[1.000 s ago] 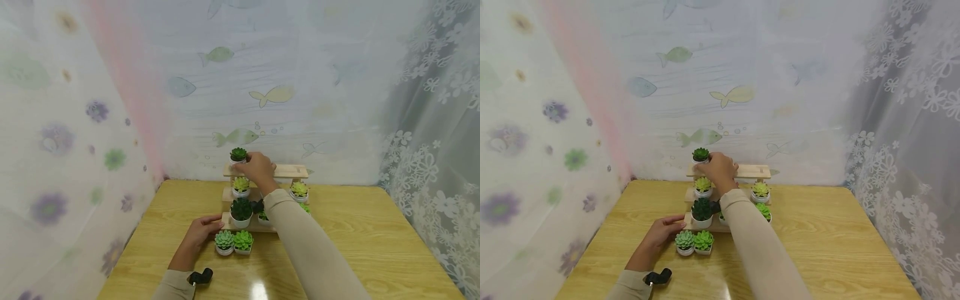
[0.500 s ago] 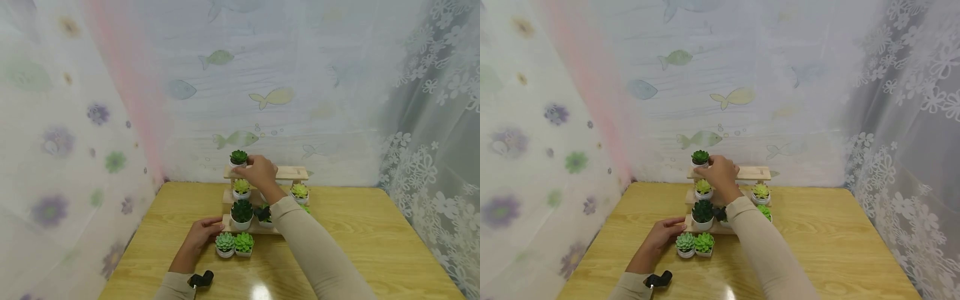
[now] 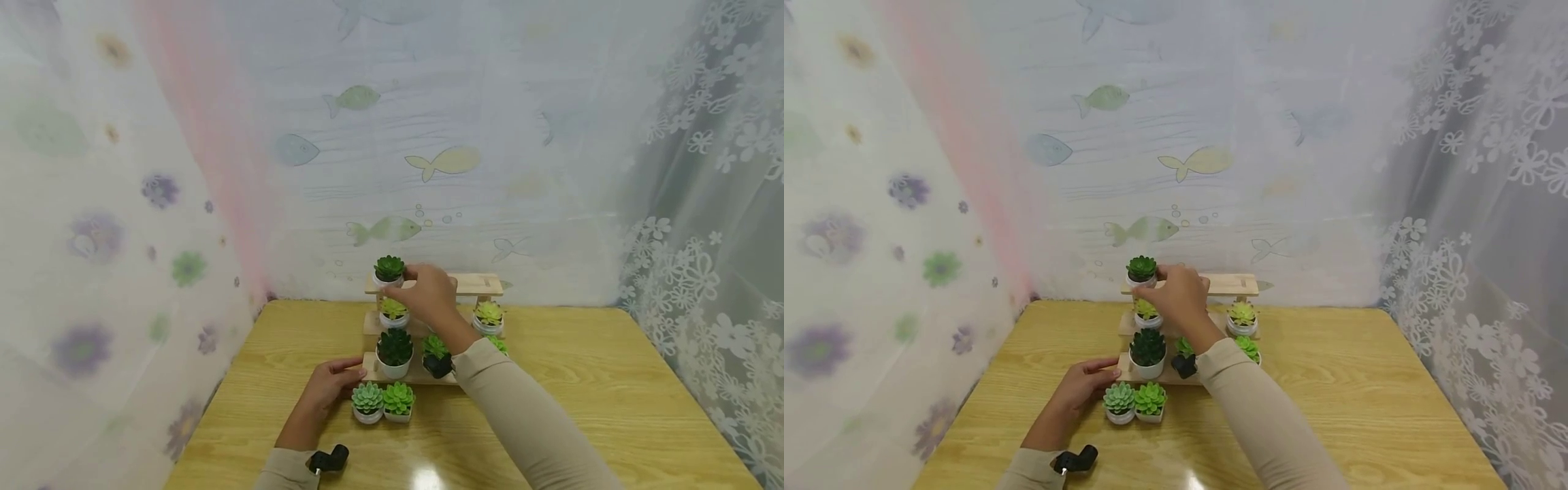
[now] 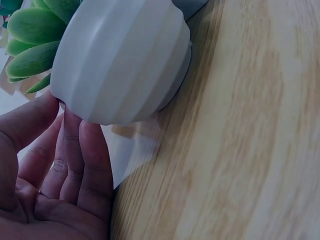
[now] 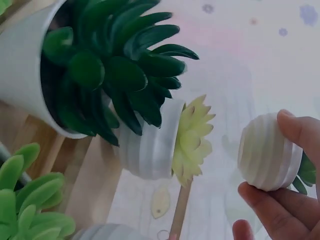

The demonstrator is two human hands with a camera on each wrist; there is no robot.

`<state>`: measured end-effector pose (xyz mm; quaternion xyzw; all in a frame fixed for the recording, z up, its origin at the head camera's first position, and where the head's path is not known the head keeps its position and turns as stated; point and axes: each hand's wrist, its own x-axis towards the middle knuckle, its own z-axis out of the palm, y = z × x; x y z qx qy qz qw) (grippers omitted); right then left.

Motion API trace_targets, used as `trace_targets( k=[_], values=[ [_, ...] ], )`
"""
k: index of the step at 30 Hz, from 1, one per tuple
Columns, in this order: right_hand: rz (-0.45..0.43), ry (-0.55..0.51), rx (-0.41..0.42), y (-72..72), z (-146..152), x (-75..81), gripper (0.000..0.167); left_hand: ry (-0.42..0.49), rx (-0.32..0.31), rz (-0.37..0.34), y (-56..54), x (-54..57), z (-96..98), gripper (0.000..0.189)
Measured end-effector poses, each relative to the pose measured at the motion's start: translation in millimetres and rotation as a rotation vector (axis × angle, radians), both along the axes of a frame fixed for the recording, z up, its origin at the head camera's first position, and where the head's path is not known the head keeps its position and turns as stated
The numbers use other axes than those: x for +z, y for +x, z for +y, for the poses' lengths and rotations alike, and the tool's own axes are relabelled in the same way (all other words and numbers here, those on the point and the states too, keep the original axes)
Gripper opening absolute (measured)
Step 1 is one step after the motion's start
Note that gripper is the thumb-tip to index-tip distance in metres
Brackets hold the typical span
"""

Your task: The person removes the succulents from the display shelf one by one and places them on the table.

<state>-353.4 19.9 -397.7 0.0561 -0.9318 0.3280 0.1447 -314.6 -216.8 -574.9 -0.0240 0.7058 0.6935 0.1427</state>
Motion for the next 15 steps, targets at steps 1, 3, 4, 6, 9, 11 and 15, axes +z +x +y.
trace_targets(
  k=[1, 3, 4, 6, 9, 11, 15],
  values=[
    [0.011, 0.008, 0.005, 1.6, 0.4, 0.0, 0.041, -0.003, -0.002, -0.002, -0.1, 0.0, -0.5, 0.052],
    [0.038, 0.019, 0.017, 4.9, 1.6, 0.0, 0.043, -0.008, -0.007, -0.001, -0.2, -0.3, -1.2, 0.052],
    [0.051, 0.020, 0.024, 6.5, 2.2, 0.2, 0.043, -0.009, -0.007, -0.003, -0.5, -0.6, -1.5, 0.052],
    [0.075, 0.037, 0.037, 9.3, 4.1, -0.2, 0.040, -0.008, -0.006, -0.007, -1.5, -1.2, -1.6, 0.051],
    [0.094, 0.045, 0.052, 13.7, 6.5, -1.3, 0.040, -0.001, -0.005, -0.002, -3.3, -2.2, -2.0, 0.051],
    [0.077, 0.038, 0.052, 17.1, 8.5, -2.3, 0.041, -0.002, -0.003, 0.002, -4.1, -2.4, -2.0, 0.051],
    [0.014, -0.017, 0.061, 27.0, 11.8, -3.0, 0.045, -0.005, 0.001, 0.000, -4.0, -2.3, -2.2, 0.052]
  ],
)
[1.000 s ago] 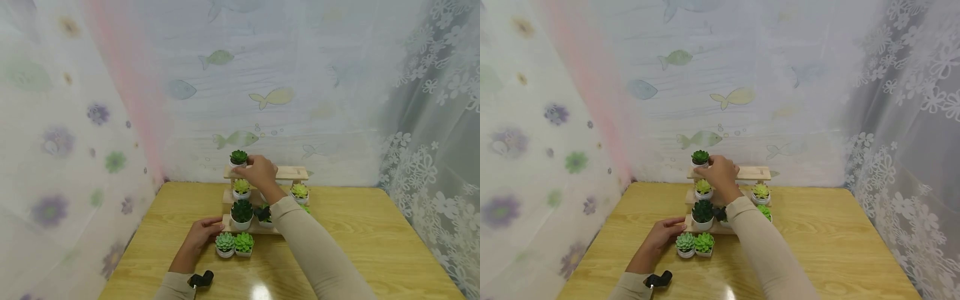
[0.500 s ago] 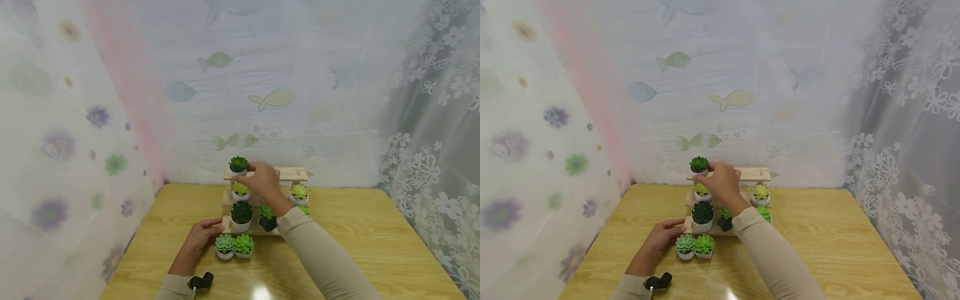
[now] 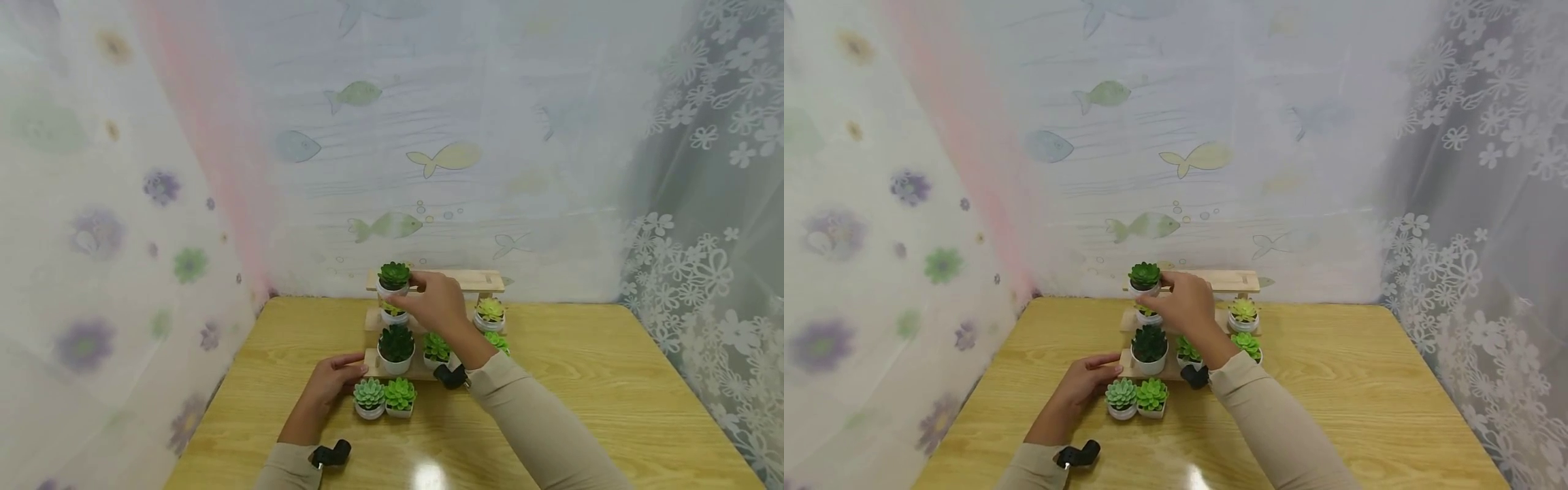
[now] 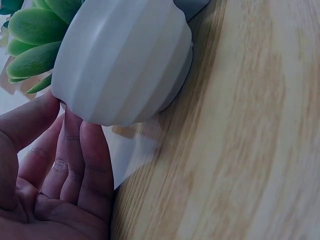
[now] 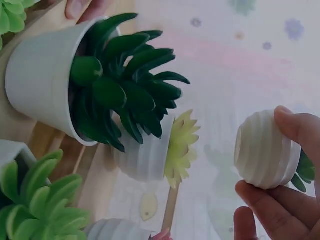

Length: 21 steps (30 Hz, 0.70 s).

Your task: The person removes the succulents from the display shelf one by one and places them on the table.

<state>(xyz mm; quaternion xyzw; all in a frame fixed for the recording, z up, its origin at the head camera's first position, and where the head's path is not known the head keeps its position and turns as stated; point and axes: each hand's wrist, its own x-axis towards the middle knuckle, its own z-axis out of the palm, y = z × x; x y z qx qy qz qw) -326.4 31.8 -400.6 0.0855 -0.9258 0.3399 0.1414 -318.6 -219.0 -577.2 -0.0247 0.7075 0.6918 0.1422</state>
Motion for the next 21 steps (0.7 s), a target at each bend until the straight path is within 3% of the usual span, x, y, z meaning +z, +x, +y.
trace_targets(
  k=[6, 21],
  values=[
    [-0.075, -0.078, 0.054, 33.9, 14.5, -4.8, 0.070, -0.001, 0.024, 0.012, 28.5, -3.0, 9.5, 0.052],
    [0.002, -0.202, 0.104, 59.5, 27.4, -15.1, 0.075, -0.002, 0.023, 0.017, 28.4, 0.7, 9.1, 0.051]
  ],
)
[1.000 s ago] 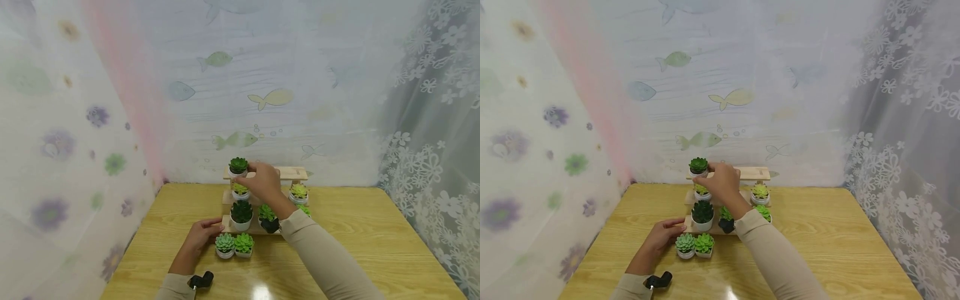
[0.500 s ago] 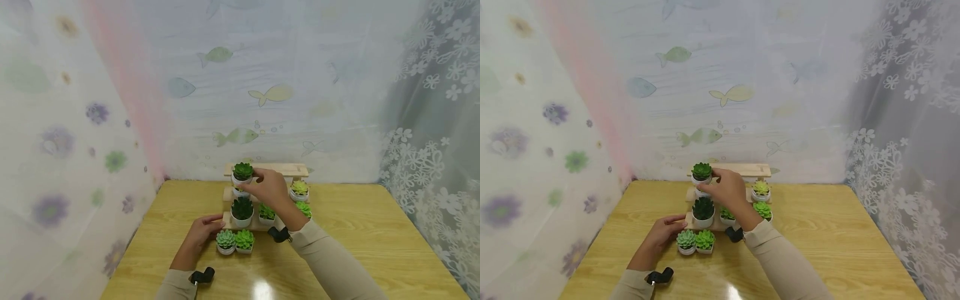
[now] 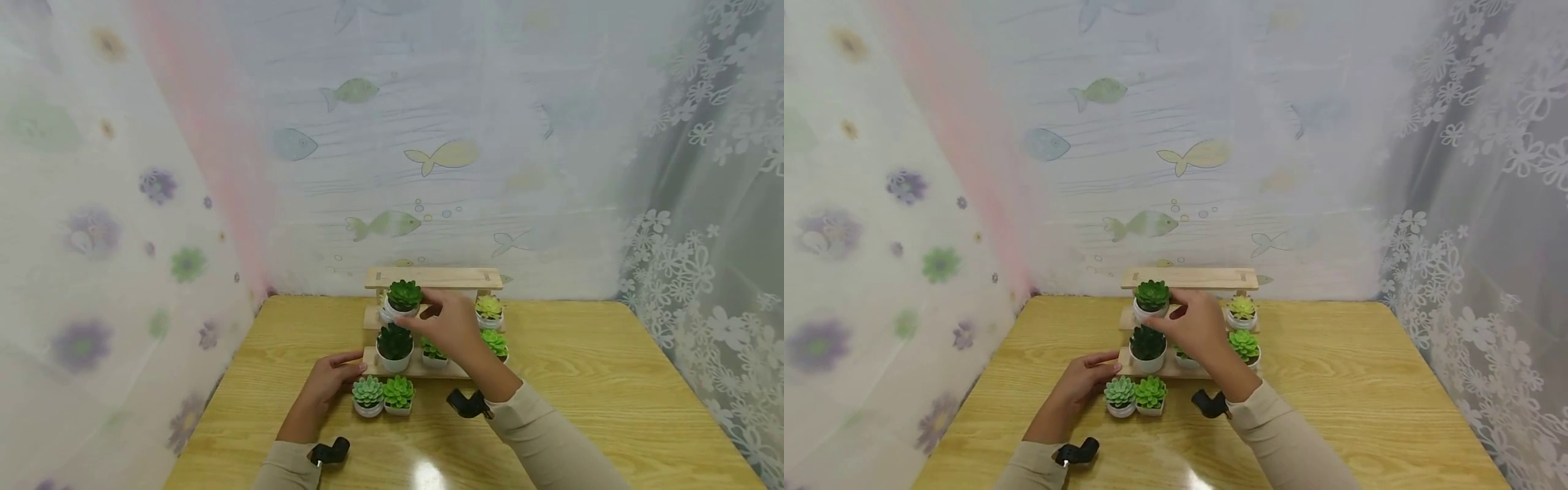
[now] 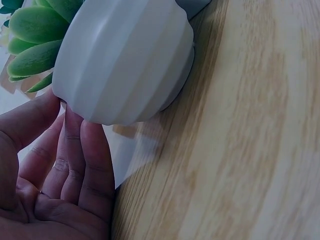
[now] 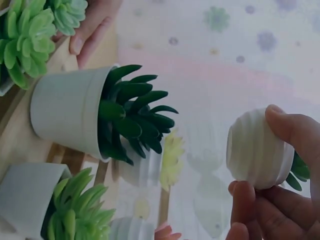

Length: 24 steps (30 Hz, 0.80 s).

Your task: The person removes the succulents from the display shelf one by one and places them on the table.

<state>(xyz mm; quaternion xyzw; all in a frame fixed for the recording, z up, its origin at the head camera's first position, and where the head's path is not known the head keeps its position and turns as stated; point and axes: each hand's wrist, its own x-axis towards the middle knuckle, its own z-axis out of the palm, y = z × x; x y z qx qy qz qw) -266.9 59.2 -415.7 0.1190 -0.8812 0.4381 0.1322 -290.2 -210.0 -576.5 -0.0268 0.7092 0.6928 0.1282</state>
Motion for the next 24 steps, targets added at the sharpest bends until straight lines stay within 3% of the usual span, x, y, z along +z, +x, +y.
trace_targets(
  k=[9, 16, 24],
  values=[
    [-0.003, -0.034, -0.010, -1.2, 1.2, -10.4, 0.080, 0.008, -0.029, -0.004, -23.9, -7.0, -7.3, 0.050],
    [-0.080, -0.044, 0.004, 15.1, 8.8, -15.6, 0.077, -0.004, -0.010, -0.002, -16.8, -5.3, -6.4, 0.049],
    [-0.082, -0.036, -0.009, 32.2, 18.6, -25.3, 0.068, -0.008, -0.005, -0.005, -9.0, -4.9, -2.9, 0.049]
  ],
)
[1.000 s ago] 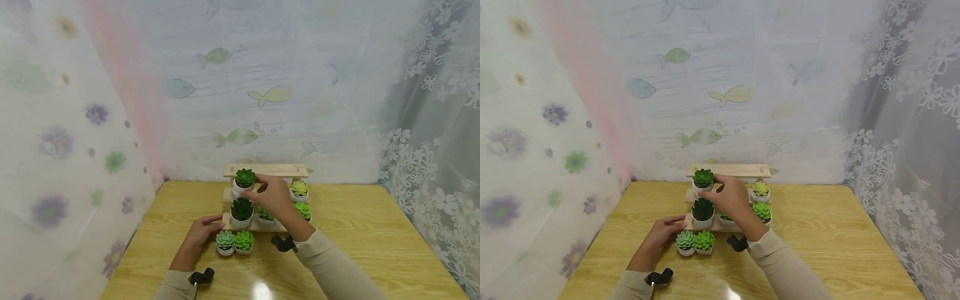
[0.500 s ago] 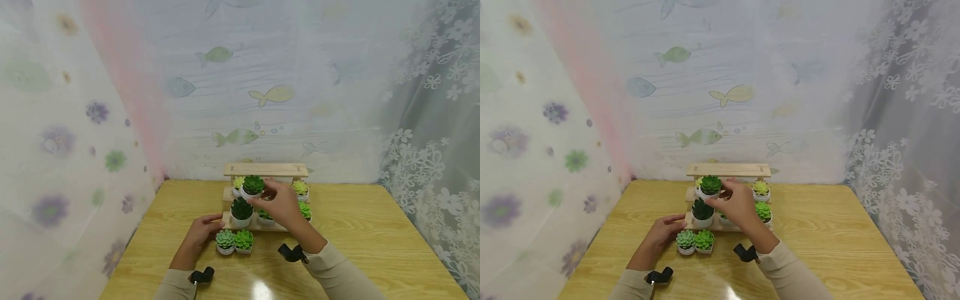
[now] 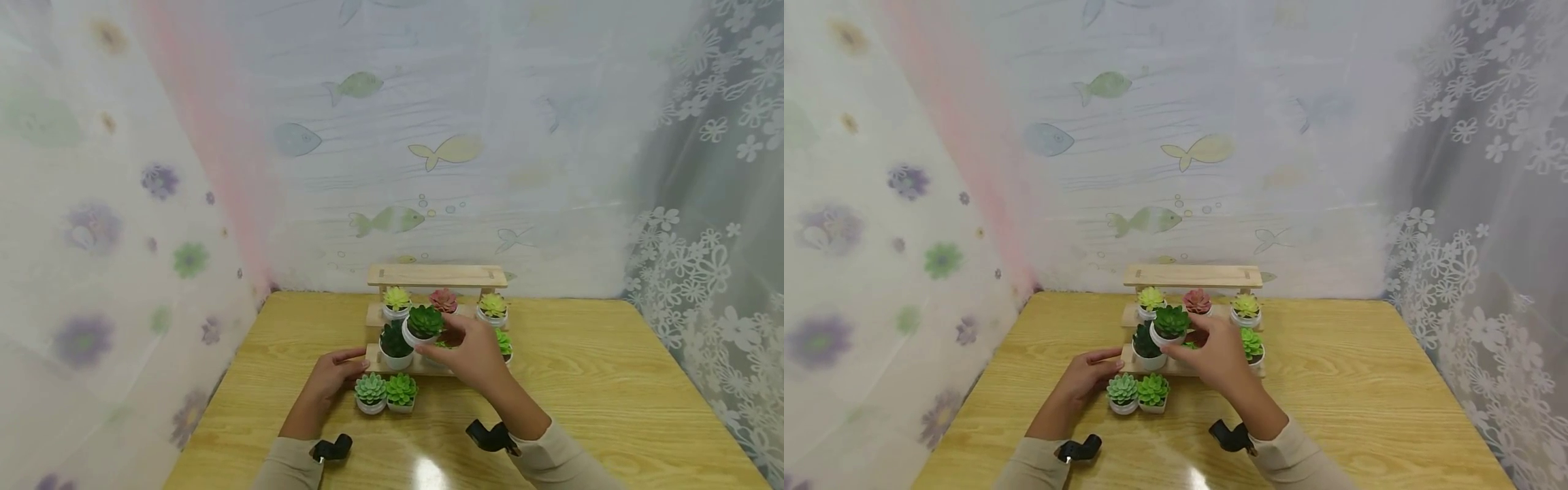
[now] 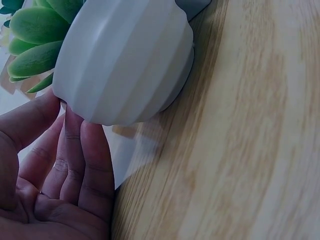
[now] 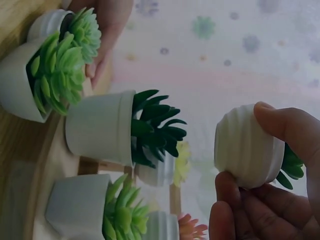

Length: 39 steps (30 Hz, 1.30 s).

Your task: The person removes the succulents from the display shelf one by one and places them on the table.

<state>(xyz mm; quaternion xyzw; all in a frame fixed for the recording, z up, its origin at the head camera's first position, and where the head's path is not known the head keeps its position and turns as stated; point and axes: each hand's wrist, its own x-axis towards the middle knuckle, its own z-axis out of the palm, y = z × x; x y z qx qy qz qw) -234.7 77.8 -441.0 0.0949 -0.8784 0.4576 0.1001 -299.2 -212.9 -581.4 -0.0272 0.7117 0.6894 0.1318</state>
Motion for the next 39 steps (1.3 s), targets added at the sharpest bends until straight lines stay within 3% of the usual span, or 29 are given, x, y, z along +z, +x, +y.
trace_targets(
  k=[6, 11, 17, 27, 39],
  values=[
    [-0.073, -0.045, -0.014, 9.4, 3.6, -8.7, 0.081, -0.002, 0.001, 0.007, 0.2, -0.1, -0.5, 0.048],
    [-0.129, -0.086, -0.036, 17.5, 6.8, -17.1, 0.080, -0.013, 0.006, -0.008, 0.5, 1.0, -1.0, 0.048],
    [-0.136, -0.133, -0.038, 25.9, 9.4, -31.4, 0.080, -0.009, 0.008, -0.022, -1.0, 3.2, -0.4, 0.049],
    [-0.149, -0.220, 0.008, 36.8, 14.5, -56.3, 0.071, -0.010, 0.010, -0.019, -0.3, -0.1, 0.1, 0.050],
    [-0.205, -0.172, -0.039, 36.6, 15.6, -86.5, 0.058, -0.005, 0.014, -0.001, 1.1, 0.5, 1.0, 0.049]
  ],
)
